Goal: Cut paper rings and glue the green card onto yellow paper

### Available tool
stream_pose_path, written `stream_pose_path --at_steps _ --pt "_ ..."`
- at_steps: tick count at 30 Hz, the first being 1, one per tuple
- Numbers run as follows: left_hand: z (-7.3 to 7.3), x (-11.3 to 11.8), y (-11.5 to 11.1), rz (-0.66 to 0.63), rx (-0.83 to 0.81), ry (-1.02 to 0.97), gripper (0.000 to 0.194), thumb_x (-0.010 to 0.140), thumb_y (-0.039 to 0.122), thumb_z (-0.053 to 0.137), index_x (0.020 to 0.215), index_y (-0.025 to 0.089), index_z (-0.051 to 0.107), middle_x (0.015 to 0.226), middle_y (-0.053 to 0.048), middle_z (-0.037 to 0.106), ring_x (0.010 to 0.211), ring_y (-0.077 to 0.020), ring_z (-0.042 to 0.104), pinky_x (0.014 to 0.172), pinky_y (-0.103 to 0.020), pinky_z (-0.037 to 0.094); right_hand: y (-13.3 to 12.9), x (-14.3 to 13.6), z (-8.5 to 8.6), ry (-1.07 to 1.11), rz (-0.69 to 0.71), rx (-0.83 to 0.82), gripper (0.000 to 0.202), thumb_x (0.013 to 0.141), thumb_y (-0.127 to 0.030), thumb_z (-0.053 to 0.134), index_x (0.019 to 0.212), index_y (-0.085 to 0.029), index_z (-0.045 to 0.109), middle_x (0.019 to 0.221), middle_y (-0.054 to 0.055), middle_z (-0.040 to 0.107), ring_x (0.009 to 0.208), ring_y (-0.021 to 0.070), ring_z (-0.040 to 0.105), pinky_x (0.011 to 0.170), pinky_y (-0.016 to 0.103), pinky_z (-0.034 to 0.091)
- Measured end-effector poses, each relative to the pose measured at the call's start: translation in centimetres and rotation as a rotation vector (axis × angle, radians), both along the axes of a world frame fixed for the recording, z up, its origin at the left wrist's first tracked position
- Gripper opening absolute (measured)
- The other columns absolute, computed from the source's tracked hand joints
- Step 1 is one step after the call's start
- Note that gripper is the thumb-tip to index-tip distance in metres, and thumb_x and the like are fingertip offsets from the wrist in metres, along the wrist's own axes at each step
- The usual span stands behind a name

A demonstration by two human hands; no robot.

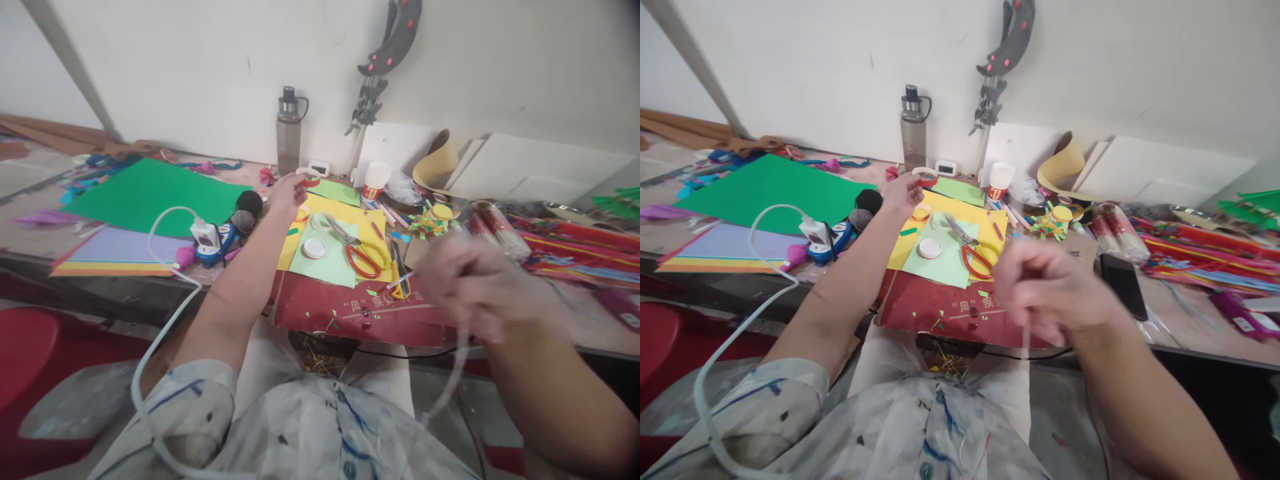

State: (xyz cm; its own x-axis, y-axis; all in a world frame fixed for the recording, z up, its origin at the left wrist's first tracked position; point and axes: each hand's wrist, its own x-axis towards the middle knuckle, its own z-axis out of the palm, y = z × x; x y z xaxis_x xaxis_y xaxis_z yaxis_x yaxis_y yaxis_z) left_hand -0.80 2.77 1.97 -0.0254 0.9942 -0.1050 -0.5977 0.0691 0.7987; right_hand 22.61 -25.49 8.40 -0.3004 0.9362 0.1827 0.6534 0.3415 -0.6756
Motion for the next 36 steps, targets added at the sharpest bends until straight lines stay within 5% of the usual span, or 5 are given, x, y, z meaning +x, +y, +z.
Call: stream_pose_path --at_steps 4,13,20,29,36 --pt "-0.2 0.2 -0.2 -0.080 0.039 0.023 0.020 0.078 0.008 0.074 0.086 0.020 0.059 0.063 0.005 0.064 0.048 -0.0046 0.055 0.050 -0.017 0.043 1.1 -4.4 -1.6 -0.247 0.386 -0.380 0.027 0.099 -0.041 0.062 0.080 -0.022 0.070 0.073 0.000 0.071 0.065 0.0124 0.065 0.061 0.024 0.048" --pt "-0.4 0.4 -0.5 -0.161 0.108 0.087 0.024 0.071 0.004 0.068 0.090 0.019 0.064 0.066 0.003 0.068 0.048 -0.0055 0.055 0.049 -0.018 0.041 7.3 -2.1 -5.4 -0.556 -0.225 0.117 0.027 0.101 -0.033 0.056 0.113 -0.013 0.070 0.117 0.018 0.071 0.110 0.0291 0.065 0.095 0.039 0.046" --pt "-0.4 0.5 -0.8 -0.172 0.104 0.105 0.029 0.069 0.005 0.067 0.094 0.018 0.063 0.066 0.005 0.067 0.048 -0.0043 0.053 0.049 -0.016 0.039 9.9 -2.6 -8.8 -0.786 -0.237 -0.073 0.049 0.101 -0.027 0.052 0.146 -0.009 0.053 0.127 0.024 0.064 0.116 0.0356 0.063 0.097 0.044 0.045" --pt "0.1 0.5 -1.2 -0.132 0.088 0.095 0.020 0.072 0.006 0.067 0.087 0.018 0.061 0.064 0.005 0.065 0.047 -0.0038 0.052 0.049 -0.016 0.039 11.0 -0.2 -9.9 -0.367 -0.358 0.025 0.040 0.091 -0.021 0.056 0.129 -0.010 0.057 0.098 0.014 0.069 0.089 0.0265 0.066 0.081 0.036 0.050" --pt "0.4 0.9 -1.9 -0.160 0.089 0.111 0.022 0.071 0.004 0.067 0.088 0.018 0.061 0.063 0.005 0.064 0.046 -0.0041 0.051 0.048 -0.017 0.037 14.8 1.7 -9.7 -0.571 -0.482 0.189 0.041 0.088 -0.018 0.053 0.127 -0.008 0.060 0.112 0.023 0.066 0.102 0.0334 0.062 0.088 0.043 0.048"
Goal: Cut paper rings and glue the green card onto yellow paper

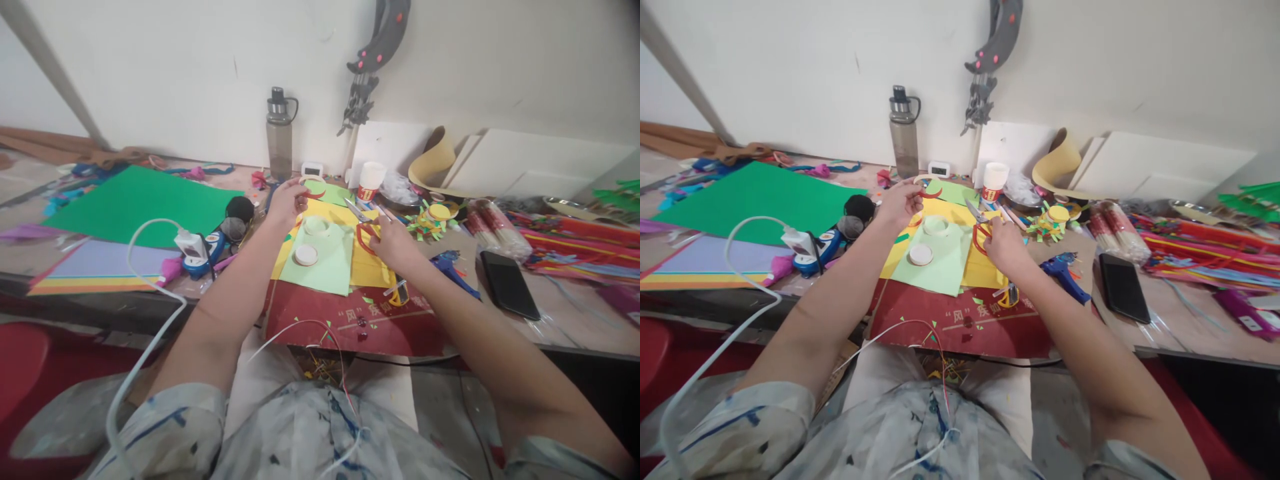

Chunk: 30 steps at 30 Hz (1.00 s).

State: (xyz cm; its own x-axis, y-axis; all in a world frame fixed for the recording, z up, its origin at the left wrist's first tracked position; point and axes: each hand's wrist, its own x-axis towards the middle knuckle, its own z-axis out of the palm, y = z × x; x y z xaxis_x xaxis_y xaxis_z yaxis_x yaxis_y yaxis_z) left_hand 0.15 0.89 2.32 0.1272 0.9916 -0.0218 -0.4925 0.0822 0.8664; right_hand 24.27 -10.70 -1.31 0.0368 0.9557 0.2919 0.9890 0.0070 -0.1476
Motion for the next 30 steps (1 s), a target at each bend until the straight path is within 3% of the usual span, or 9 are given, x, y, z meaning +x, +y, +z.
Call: stream_pose_path --at_steps 6,8,10,13,17,20,23,26,30 --pt "0.2 -0.3 0.3 0.008 -0.012 -0.037 0.019 0.072 0.005 0.068 0.085 0.017 0.060 0.062 0.005 0.064 0.046 -0.0043 0.051 0.046 -0.017 0.038 3.8 -0.2 -1.0 -0.127 -0.038 0.039 0.030 0.089 -0.018 0.053 0.115 -0.010 0.067 0.111 0.025 0.065 0.110 0.0390 0.055 0.095 0.054 0.045" --pt "0.1 -0.3 0.4 -0.006 -0.020 -0.040 0.017 0.073 0.006 0.067 0.084 0.017 0.060 0.062 0.005 0.064 0.046 -0.0045 0.052 0.047 -0.017 0.040 4.4 -0.8 -0.7 -0.055 0.059 0.119 0.032 0.090 -0.019 0.053 0.118 -0.011 0.066 0.117 0.024 0.063 0.116 0.0392 0.053 0.100 0.057 0.043" --pt "0.1 -0.3 0.4 -0.033 -0.012 -0.028 0.015 0.073 0.007 0.066 0.085 0.016 0.061 0.062 0.004 0.064 0.047 -0.0048 0.053 0.048 -0.017 0.042 4.7 -1.9 0.0 0.079 0.222 0.162 0.032 0.093 -0.021 0.052 0.121 -0.012 0.066 0.120 0.022 0.062 0.115 0.0348 0.056 0.102 0.052 0.044" --pt "0.0 -0.4 0.5 -0.040 0.010 -0.003 0.018 0.070 0.007 0.067 0.085 0.016 0.062 0.063 0.003 0.065 0.048 -0.0051 0.053 0.047 -0.017 0.040 4.9 -4.1 0.9 0.194 0.373 0.077 0.030 0.097 -0.023 0.053 0.121 -0.014 0.068 0.119 0.017 0.063 0.106 0.0277 0.061 0.097 0.042 0.049" --pt "-0.1 -0.7 1.0 0.076 0.019 -0.056 0.024 0.067 0.010 0.069 0.088 0.019 0.062 0.062 0.006 0.063 0.047 -0.0038 0.049 0.045 -0.015 0.034 5.4 -7.0 0.8 0.042 0.400 -0.074 0.032 0.094 -0.023 0.063 0.122 -0.012 0.071 0.125 0.019 0.062 0.117 0.0301 0.059 0.106 0.042 0.043" --pt "-0.1 -1.0 1.4 0.175 -0.021 -0.095 0.022 0.069 0.011 0.066 0.089 0.019 0.060 0.062 0.004 0.064 0.048 -0.0048 0.050 0.047 -0.016 0.036 5.7 -8.3 0.2 -0.050 0.373 -0.186 0.028 0.094 -0.016 0.057 0.117 -0.013 0.074 0.126 0.018 0.063 0.112 0.0289 0.059 0.100 0.040 0.044" --pt "-0.2 -1.0 1.3 0.181 -0.015 -0.064 0.022 0.070 0.008 0.063 0.089 0.018 0.059 0.062 0.003 0.065 0.049 -0.0060 0.052 0.050 -0.017 0.039 5.7 -8.3 0.2 -0.035 0.342 -0.215 0.028 0.093 -0.008 0.051 0.106 -0.014 0.075 0.114 0.015 0.068 0.101 0.0248 0.063 0.089 0.034 0.046" --pt "-0.2 -0.7 0.7 0.121 0.040 0.023 0.017 0.071 0.009 0.068 0.084 0.017 0.060 0.063 0.003 0.064 0.051 -0.0052 0.053 0.051 -0.017 0.036 5.1 -7.1 1.2 -0.004 0.307 -0.161 0.027 0.096 -0.010 0.048 0.106 -0.012 0.073 0.108 0.016 0.070 0.100 0.0247 0.063 0.088 0.033 0.046" --pt "-0.4 0.0 -0.3 0.052 0.110 0.135 0.017 0.072 0.012 0.075 0.085 0.017 0.065 0.070 0.001 0.067 0.058 -0.0052 0.055 0.055 -0.016 0.035 4.0 -4.7 2.5 0.165 0.277 0.093 0.023 0.096 -0.013 0.049 0.105 -0.013 0.070 0.105 0.016 0.070 0.101 0.0264 0.063 0.091 0.037 0.047"
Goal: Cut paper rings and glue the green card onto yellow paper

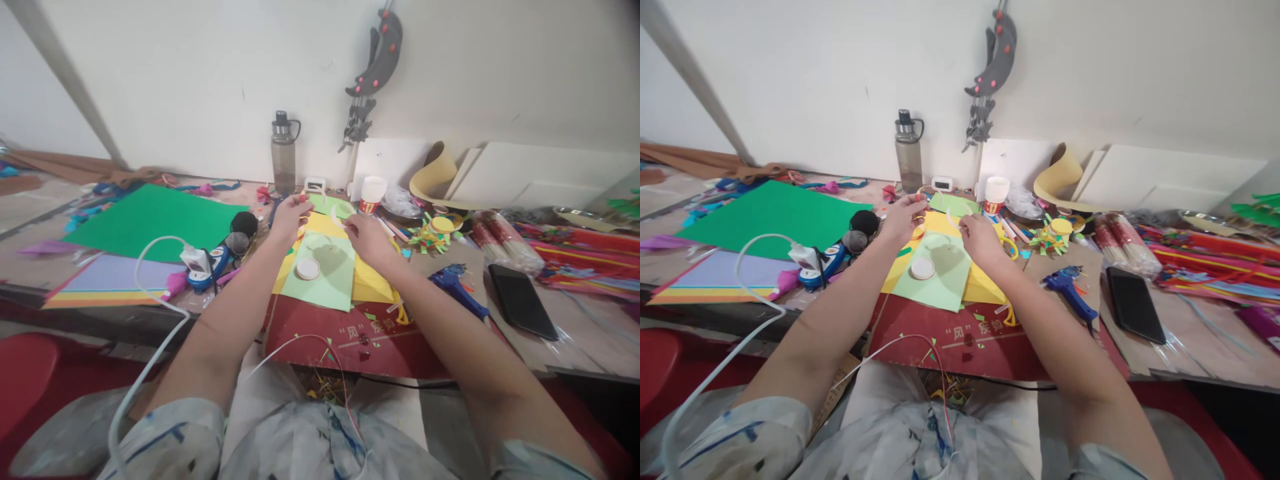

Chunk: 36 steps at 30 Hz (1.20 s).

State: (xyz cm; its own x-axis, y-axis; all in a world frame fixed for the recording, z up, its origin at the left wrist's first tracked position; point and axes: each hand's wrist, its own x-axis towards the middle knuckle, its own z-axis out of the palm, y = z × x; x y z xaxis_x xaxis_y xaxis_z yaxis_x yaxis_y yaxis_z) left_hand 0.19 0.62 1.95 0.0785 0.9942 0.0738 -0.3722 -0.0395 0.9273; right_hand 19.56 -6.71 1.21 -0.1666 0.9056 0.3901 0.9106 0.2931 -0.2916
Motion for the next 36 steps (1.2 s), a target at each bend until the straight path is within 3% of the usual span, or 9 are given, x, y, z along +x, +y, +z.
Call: stream_pose_path --at_steps 5,12,19,25,27,29,32,36 --pt "-0.6 1.1 -0.8 -0.139 0.145 0.108 0.025 0.066 0.020 0.086 0.084 0.017 0.069 0.077 0.000 0.071 0.072 -0.0079 0.063 0.061 -0.017 0.038 -1.0 1.2 -0.5 0.258 0.048 0.243 0.017 0.093 -0.016 0.050 0.094 -0.021 0.066 0.104 0.013 0.070 0.099 0.0269 0.064 0.093 0.042 0.051" --pt "-0.9 2.4 -2.2 -0.348 0.218 0.143 0.036 0.057 0.030 0.094 0.078 0.014 0.069 0.078 0.000 0.071 0.073 -0.0099 0.064 0.075 -0.026 0.054 -1.5 1.3 -1.4 0.293 0.102 0.248 0.016 0.095 -0.021 0.051 0.092 -0.023 0.066 0.103 0.012 0.071 0.100 0.0266 0.064 0.093 0.042 0.051" --pt "-0.8 2.9 -2.8 -0.358 0.198 0.055 0.054 0.058 0.037 0.098 0.098 0.017 0.067 0.089 -0.001 0.074 0.080 -0.0120 0.069 0.073 -0.027 0.057 -2.0 1.2 -1.1 0.290 0.142 0.281 0.015 0.097 -0.021 0.051 0.093 -0.021 0.066 0.103 0.013 0.072 0.100 0.0262 0.064 0.090 0.041 0.051" --pt "-0.4 2.8 -3.2 -0.402 0.179 0.018 0.047 0.057 0.042 0.099 0.081 0.016 0.069 0.076 0.001 0.069 0.068 -0.0076 0.062 0.070 -0.022 0.054 -2.5 0.9 -0.8 0.353 0.187 0.252 0.011 0.096 -0.022 0.055 0.100 -0.023 0.065 0.109 0.012 0.069 0.100 0.0253 0.065 0.088 0.043 0.055" --pt "-0.1 2.6 -3.3 -0.409 0.179 -0.014 0.048 0.055 0.043 0.100 0.080 0.016 0.069 0.076 0.001 0.070 0.069 -0.0081 0.062 0.069 -0.022 0.053 -2.7 0.9 -0.7 0.417 0.185 0.254 0.018 0.095 -0.028 0.059 0.112 -0.024 0.064 0.119 0.013 0.065 0.097 0.0242 0.065 0.080 0.041 0.059" --pt "0.0 2.5 -3.4 -0.414 0.189 -0.028 0.048 0.055 0.043 0.100 0.080 0.016 0.069 0.077 0.001 0.070 0.069 -0.0085 0.062 0.068 -0.022 0.052 -2.9 0.9 -0.5 0.456 0.132 0.279 0.039 0.092 -0.037 0.068 0.127 -0.024 0.060 0.131 0.016 0.058 0.100 0.0258 0.064 0.077 0.043 0.060" --pt "0.1 2.5 -3.8 -0.456 0.224 0.035 0.047 0.058 0.046 0.099 0.078 0.016 0.068 0.076 0.000 0.070 0.068 -0.0086 0.061 0.068 -0.023 0.051 -2.9 1.0 -0.3 0.438 0.058 0.318 0.076 0.082 -0.044 0.079 0.148 -0.025 0.046 0.146 0.020 0.046 0.123 0.0346 0.057 0.088 0.054 0.060" --pt "0.3 2.7 -4.7 -0.573 0.215 0.067 0.046 0.064 0.048 0.096 0.082 0.017 0.068 0.082 -0.004 0.073 0.073 -0.0125 0.066 0.073 -0.026 0.053 -2.6 1.0 -0.4 0.393 0.148 0.249 0.078 0.084 -0.038 0.078 0.152 -0.028 0.041 0.147 0.017 0.051 0.136 0.0363 0.050 0.098 0.057 0.056"
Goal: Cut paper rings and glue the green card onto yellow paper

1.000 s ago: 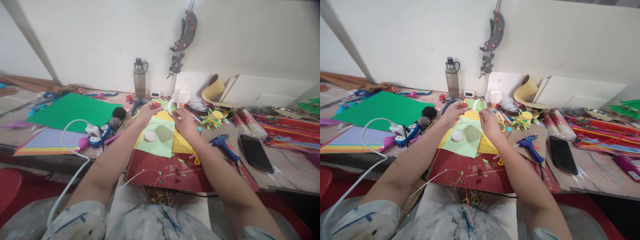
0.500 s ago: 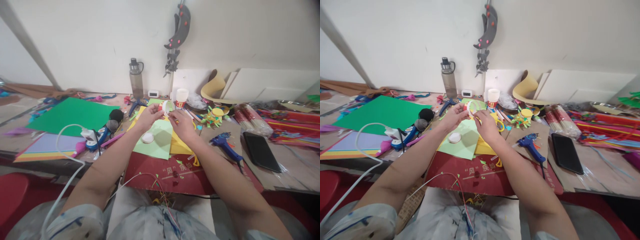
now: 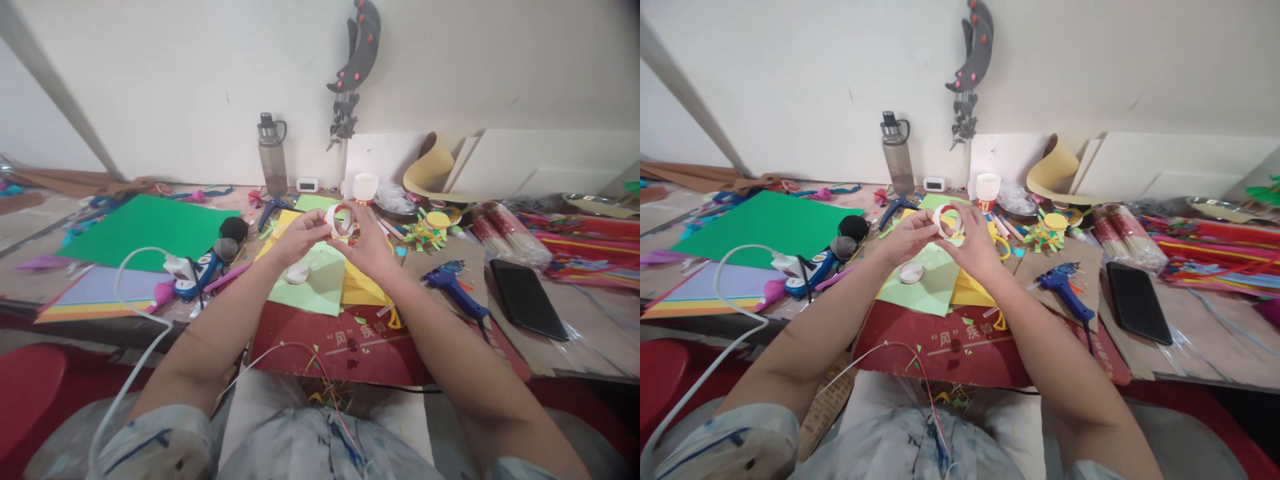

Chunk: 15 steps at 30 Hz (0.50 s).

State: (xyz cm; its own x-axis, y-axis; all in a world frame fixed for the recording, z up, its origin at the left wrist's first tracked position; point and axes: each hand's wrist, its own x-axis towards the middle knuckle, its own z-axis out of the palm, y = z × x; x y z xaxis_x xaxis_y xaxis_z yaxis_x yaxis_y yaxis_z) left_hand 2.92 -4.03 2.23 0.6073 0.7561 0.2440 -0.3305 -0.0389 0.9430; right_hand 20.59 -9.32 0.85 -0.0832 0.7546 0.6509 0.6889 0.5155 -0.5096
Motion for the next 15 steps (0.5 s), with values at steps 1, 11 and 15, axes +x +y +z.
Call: stream_pose_path --at_steps 1,11,15 --pt "0.1 0.0 -0.1 -0.010 -0.027 -0.012 0.044 0.066 0.047 0.095 0.084 0.017 0.068 0.083 -0.004 0.074 0.075 -0.0136 0.067 0.074 -0.027 0.054 0.1 0.0 -0.1 0.004 0.020 -0.017 0.076 0.085 -0.037 0.077 0.152 -0.028 0.042 0.147 0.017 0.052 0.135 0.0356 0.051 0.097 0.055 0.057" --pt "3.3 -4.6 3.4 0.575 -0.117 -0.344 0.027 0.090 0.040 0.077 0.111 0.025 0.068 0.089 -0.003 0.071 0.106 -0.0189 0.072 0.076 -0.023 0.057 1.2 0.3 -1.9 0.033 0.042 -0.129 0.037 0.090 -0.039 0.068 0.124 -0.022 0.065 0.126 0.014 0.064 0.106 0.0264 0.064 0.082 0.042 0.059" --pt "3.5 -5.8 4.2 0.653 -0.124 -0.337 0.033 0.091 0.045 0.075 0.119 0.028 0.069 0.094 -0.004 0.073 0.106 -0.0189 0.071 0.076 -0.024 0.057 2.5 -1.3 -1.7 -0.136 0.140 -0.172 0.019 0.093 -0.026 0.064 0.109 -0.020 0.071 0.109 0.011 0.070 0.100 0.0246 0.066 0.088 0.042 0.057"
